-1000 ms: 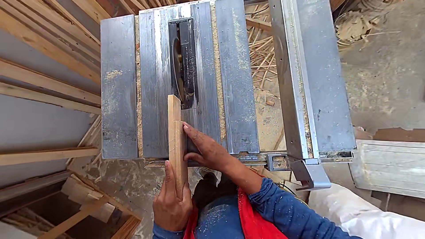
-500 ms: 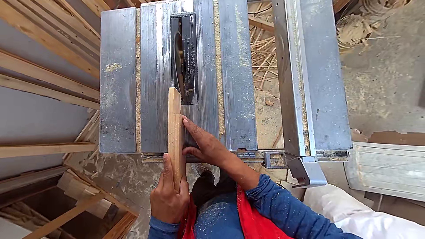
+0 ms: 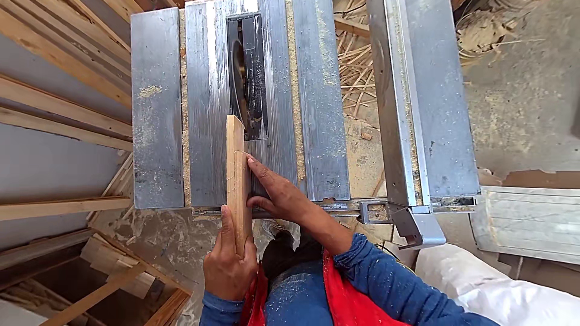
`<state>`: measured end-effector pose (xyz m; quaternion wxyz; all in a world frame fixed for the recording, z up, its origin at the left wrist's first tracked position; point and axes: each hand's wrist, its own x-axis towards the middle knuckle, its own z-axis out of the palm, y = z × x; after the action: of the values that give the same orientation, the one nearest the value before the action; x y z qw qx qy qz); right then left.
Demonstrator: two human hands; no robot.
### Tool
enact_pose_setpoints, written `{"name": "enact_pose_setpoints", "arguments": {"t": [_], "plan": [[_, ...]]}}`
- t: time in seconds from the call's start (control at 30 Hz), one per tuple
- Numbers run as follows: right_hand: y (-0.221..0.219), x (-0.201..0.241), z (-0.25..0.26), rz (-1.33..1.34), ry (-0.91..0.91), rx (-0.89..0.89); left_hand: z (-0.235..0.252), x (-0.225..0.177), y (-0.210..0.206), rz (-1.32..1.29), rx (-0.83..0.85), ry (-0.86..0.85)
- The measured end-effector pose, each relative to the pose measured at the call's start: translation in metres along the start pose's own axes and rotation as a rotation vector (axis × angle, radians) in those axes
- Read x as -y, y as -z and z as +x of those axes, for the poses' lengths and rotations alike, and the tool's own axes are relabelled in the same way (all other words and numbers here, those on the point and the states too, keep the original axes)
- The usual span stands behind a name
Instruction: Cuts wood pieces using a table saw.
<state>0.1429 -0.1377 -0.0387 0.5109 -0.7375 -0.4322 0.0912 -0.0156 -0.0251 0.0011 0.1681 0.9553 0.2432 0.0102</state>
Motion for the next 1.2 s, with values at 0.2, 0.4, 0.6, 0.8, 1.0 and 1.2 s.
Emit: {"name": "enact_pose_setpoints", "arguments": {"t": [0.2,0.4,0.6,0.8,1.0,1.2], "plan": [[0.001,0.001,0.002,0.017,-0.001,-0.008,0.003,-0.001,0.002,-0.013,-0.005,-0.019],[0.000,-0.001,0.002,0.002,-0.002,-0.026,0.009,-0.002,0.003,-0.026,-0.015,-0.022],[-0.003,0.001,-0.002,-0.031,0.001,-0.029,0.008,0.003,0.005,-0.019,-0.021,-0.022],[-0.004,0.002,-0.008,-0.047,0.033,-0.031,0.001,0.006,0.007,0.009,-0.005,-0.040],[-0.001,0.003,-0.005,-0.031,0.020,-0.033,0.006,-0.001,0.004,0.030,-0.031,-0.041],[-0.001,0.003,-0.004,-0.016,0.007,-0.028,0.011,-0.002,0.005,0.040,-0.012,-0.048]]}}
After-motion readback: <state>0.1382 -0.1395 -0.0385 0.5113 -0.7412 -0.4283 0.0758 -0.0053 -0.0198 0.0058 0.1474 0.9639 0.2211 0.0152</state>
